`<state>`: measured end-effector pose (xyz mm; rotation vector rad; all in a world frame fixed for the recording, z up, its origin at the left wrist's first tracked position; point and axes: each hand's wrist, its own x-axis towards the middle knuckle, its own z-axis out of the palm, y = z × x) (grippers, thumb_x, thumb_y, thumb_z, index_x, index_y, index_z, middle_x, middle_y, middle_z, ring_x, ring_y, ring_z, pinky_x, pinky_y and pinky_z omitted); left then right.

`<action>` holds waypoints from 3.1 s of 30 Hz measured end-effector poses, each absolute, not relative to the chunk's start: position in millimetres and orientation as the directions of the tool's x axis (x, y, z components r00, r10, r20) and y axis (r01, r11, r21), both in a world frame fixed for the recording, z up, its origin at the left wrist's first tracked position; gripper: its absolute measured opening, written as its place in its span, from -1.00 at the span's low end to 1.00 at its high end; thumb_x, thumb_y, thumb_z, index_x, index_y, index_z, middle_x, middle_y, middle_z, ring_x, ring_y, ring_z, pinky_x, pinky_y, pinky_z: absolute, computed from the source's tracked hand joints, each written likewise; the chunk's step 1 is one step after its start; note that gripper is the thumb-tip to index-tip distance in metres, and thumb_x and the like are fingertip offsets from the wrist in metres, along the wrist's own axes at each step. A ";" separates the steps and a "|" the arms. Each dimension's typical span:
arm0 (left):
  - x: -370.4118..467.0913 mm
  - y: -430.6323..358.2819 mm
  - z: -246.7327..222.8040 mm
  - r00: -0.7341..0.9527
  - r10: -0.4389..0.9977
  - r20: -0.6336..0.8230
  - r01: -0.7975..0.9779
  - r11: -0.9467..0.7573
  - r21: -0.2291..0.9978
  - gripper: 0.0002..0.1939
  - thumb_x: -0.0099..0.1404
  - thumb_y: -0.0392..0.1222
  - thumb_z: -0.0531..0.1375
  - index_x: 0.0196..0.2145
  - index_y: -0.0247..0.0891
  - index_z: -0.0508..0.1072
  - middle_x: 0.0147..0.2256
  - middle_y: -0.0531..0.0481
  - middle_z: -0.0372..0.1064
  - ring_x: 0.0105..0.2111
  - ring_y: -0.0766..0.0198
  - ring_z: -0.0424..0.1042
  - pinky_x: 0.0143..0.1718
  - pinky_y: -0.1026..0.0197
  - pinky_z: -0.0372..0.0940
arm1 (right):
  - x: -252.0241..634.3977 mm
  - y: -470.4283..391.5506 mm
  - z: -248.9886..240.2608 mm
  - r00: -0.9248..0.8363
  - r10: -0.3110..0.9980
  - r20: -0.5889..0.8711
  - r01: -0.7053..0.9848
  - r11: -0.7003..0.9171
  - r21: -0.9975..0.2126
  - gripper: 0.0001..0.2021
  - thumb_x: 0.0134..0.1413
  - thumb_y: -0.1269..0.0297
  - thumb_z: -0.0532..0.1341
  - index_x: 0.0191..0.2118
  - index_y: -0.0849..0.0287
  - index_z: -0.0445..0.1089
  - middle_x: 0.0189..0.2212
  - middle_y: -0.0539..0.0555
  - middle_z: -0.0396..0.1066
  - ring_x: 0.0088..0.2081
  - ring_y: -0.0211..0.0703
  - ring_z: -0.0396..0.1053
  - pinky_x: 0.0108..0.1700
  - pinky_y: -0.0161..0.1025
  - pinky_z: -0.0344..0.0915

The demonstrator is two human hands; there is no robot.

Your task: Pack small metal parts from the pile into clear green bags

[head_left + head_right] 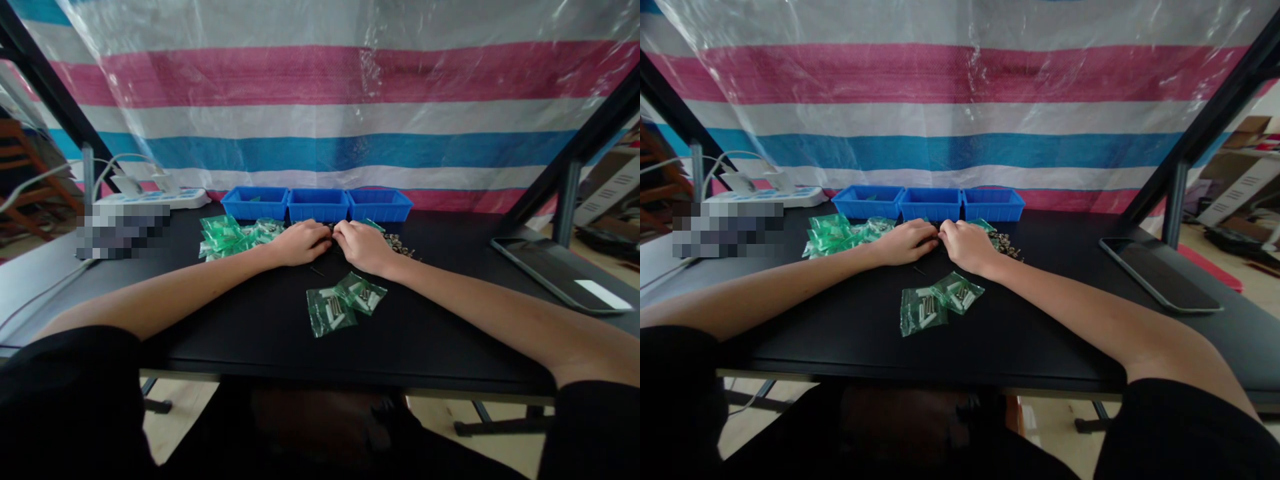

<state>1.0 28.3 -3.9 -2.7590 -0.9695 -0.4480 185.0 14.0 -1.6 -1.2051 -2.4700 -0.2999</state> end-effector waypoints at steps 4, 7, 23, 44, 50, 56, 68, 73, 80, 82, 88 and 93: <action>1.4 28.9 -4.0 0.733 0.595 0.330 0.652 -0.753 -0.092 -0.76 0.34 -0.21 -0.06 -0.31 -0.34 0.36 -0.37 -0.11 0.35 -0.34 0.20 0.31 -0.27 0.17 0.22 | 185.7 14.9 -3.0 -0.582 0.700 0.415 0.780 0.624 0.042 -0.74 0.27 0.24 -0.09 -0.22 0.23 0.28 -0.36 0.16 0.41 -0.33 -0.12 0.33 -0.32 -0.25 0.07; 1.6 29.1 -3.8 0.738 0.592 0.323 0.648 -0.756 -0.094 -0.74 0.35 -0.23 -0.08 -0.30 -0.35 0.37 -0.35 -0.11 0.35 -0.33 0.20 0.31 -0.25 0.17 0.22 | 186.2 16.0 -4.0 -0.591 0.688 0.421 0.761 0.648 0.010 -0.79 0.23 0.26 -0.04 -0.16 0.23 0.25 -0.33 0.15 0.41 -0.32 -0.13 0.33 -0.32 -0.25 0.08; 1.2 27.7 -1.9 0.740 0.586 0.330 0.643 -0.760 -0.092 -0.75 0.35 -0.22 -0.07 -0.29 -0.34 0.36 -0.37 -0.10 0.34 -0.34 0.21 0.30 -0.25 0.17 0.21 | 185.3 15.2 -1.0 -0.625 0.664 0.410 0.734 0.678 0.020 -0.85 0.19 0.34 -0.02 -0.21 0.20 0.26 -0.33 0.13 0.40 -0.30 -0.13 0.31 -0.30 -0.25 0.09; 1.1 26.8 -3.5 0.670 0.657 0.344 0.713 -0.699 -0.054 -0.77 0.32 -0.17 -0.04 -0.29 -0.31 0.36 -0.33 -0.12 0.37 -0.27 0.15 0.33 -0.20 0.12 0.23 | 186.2 16.8 -2.3 -0.619 0.653 0.437 0.715 0.698 -0.029 -0.90 0.15 0.41 -0.01 -0.28 0.19 0.22 -0.30 0.13 0.37 -0.28 -0.13 0.29 -0.30 -0.23 0.08; 0.1 29.1 -5.2 0.669 0.653 0.354 0.704 -0.710 -0.019 -0.81 0.30 -0.18 -0.01 -0.32 -0.30 0.34 -0.34 -0.10 0.36 -0.27 0.17 0.32 -0.19 0.13 0.22 | 185.9 17.7 -3.1 -0.624 0.653 0.429 0.720 0.694 -0.010 -0.89 0.15 0.40 0.00 -0.28 0.20 0.25 -0.31 0.13 0.38 -0.27 -0.12 0.28 -0.29 -0.22 0.09; -0.5 29.4 -4.7 0.691 0.629 0.357 0.678 -0.735 -0.019 -0.81 0.30 -0.20 -0.03 -0.33 -0.30 0.33 -0.36 -0.09 0.34 -0.30 0.19 0.31 -0.21 0.15 0.22 | 186.3 18.3 -2.9 -0.644 0.647 0.409 0.716 0.698 0.025 -0.87 0.18 0.38 0.00 -0.30 0.20 0.26 -0.33 0.13 0.38 -0.27 -0.12 0.27 -0.26 -0.24 0.10; -0.1 27.9 -3.7 0.691 0.632 0.350 0.677 -0.736 -0.008 -0.83 0.29 -0.22 -0.02 -0.33 -0.30 0.33 -0.34 -0.10 0.34 -0.28 0.19 0.31 -0.20 0.14 0.22 | 185.3 19.9 -3.3 -0.681 0.613 0.399 0.691 0.719 0.074 -0.81 0.20 0.36 -0.02 -0.37 0.21 0.28 -0.34 0.13 0.37 -0.28 -0.14 0.24 -0.23 -0.23 0.09; 0.5 26.6 -2.4 0.688 0.641 0.340 0.684 -0.729 -0.012 -0.83 0.30 -0.22 -0.02 -0.33 -0.30 0.33 -0.34 -0.10 0.35 -0.29 0.18 0.31 -0.21 0.14 0.21 | 185.8 20.1 -3.4 -0.688 0.605 0.400 0.684 0.726 0.078 -0.81 0.20 0.34 -0.02 -0.38 0.20 0.28 -0.35 0.12 0.37 -0.29 -0.14 0.23 -0.23 -0.23 0.09; 1.2 25.8 -2.1 0.695 0.640 0.328 0.683 -0.730 -0.024 -0.82 0.31 -0.21 -0.03 -0.33 -0.30 0.32 -0.34 -0.10 0.35 -0.27 0.18 0.30 -0.19 0.14 0.21 | 186.2 19.7 -3.8 -0.690 0.602 0.402 0.681 0.728 0.079 -0.81 0.21 0.34 -0.02 -0.37 0.20 0.27 -0.35 0.12 0.36 -0.29 -0.14 0.22 -0.22 -0.23 0.08; 1.1 26.5 -2.7 0.698 0.636 0.329 0.680 -0.733 -0.026 -0.81 0.32 -0.21 -0.04 -0.32 -0.30 0.32 -0.34 -0.10 0.35 -0.27 0.17 0.30 -0.19 0.14 0.21 | 186.4 20.2 -4.1 -0.690 0.602 0.401 0.680 0.729 0.075 -0.81 0.21 0.33 -0.01 -0.37 0.20 0.27 -0.35 0.11 0.35 -0.29 -0.15 0.21 -0.22 -0.23 0.08; 0.5 26.6 -3.7 0.695 0.628 0.350 0.678 -0.735 -0.029 -0.82 0.30 -0.22 -0.02 -0.32 -0.31 0.33 -0.34 -0.10 0.34 -0.29 0.19 0.31 -0.20 0.15 0.21 | 186.5 21.2 -4.3 -0.700 0.587 0.406 0.667 0.741 0.078 -0.83 0.19 0.35 0.00 -0.39 0.20 0.27 -0.37 0.11 0.34 -0.29 -0.15 0.22 -0.23 -0.24 0.09; 0.3 26.7 -4.0 0.691 0.634 0.347 0.681 -0.732 -0.019 -0.83 0.29 -0.23 -0.01 -0.32 -0.32 0.34 -0.34 -0.10 0.34 -0.29 0.19 0.31 -0.21 0.15 0.22 | 186.0 21.4 -4.1 -0.703 0.581 0.410 0.659 0.749 0.067 -0.84 0.18 0.36 0.02 -0.40 0.20 0.27 -0.38 0.11 0.35 -0.30 -0.14 0.22 -0.25 -0.24 0.09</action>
